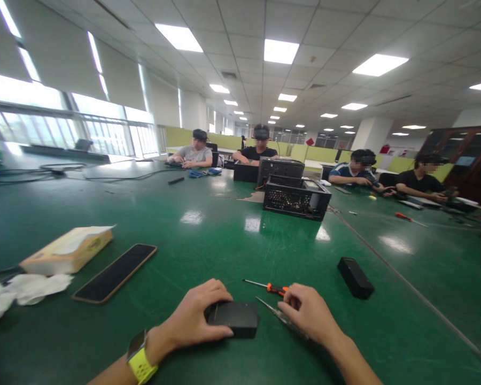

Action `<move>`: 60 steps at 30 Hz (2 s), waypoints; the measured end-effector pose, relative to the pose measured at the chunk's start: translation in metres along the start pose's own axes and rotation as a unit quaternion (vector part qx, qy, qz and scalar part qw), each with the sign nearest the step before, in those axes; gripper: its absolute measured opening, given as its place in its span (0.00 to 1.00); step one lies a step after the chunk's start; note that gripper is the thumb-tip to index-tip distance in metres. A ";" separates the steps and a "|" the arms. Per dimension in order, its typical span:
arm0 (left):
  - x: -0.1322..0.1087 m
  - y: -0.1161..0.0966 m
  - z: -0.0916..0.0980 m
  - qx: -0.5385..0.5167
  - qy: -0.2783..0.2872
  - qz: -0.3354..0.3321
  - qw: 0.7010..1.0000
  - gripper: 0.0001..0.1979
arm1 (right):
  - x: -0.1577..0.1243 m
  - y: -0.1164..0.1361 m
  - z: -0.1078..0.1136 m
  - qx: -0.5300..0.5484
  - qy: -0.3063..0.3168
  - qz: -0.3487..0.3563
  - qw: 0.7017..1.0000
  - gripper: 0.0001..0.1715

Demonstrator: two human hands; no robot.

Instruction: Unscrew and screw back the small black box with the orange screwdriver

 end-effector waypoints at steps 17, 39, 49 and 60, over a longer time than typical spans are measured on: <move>-0.002 -0.002 -0.001 -0.022 -0.016 -0.004 1.000 0.18 | -0.003 -0.041 0.030 0.503 -0.163 -0.048 0.847 0.22; -0.002 -0.004 0.000 -0.014 -0.033 -0.013 0.999 0.16 | -0.006 -0.035 0.035 0.433 -0.131 0.004 0.892 0.15; -0.002 -0.002 -0.001 -0.026 -0.033 -0.011 0.999 0.15 | -0.010 -0.022 0.043 0.405 -0.145 0.029 0.902 0.14; -0.002 -0.003 -0.001 -0.015 -0.033 -0.014 0.999 0.16 | -0.011 -0.022 0.044 0.417 -0.143 0.031 0.897 0.14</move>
Point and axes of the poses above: each hand's wrist, its own x-axis towards the middle knuckle, its own z-axis out of the back of the hand, y = z × x, the point moved 9 cm from there along x, towards the middle knuckle, and after that the axes turned 7 degrees about x, right-handed, at the moved point
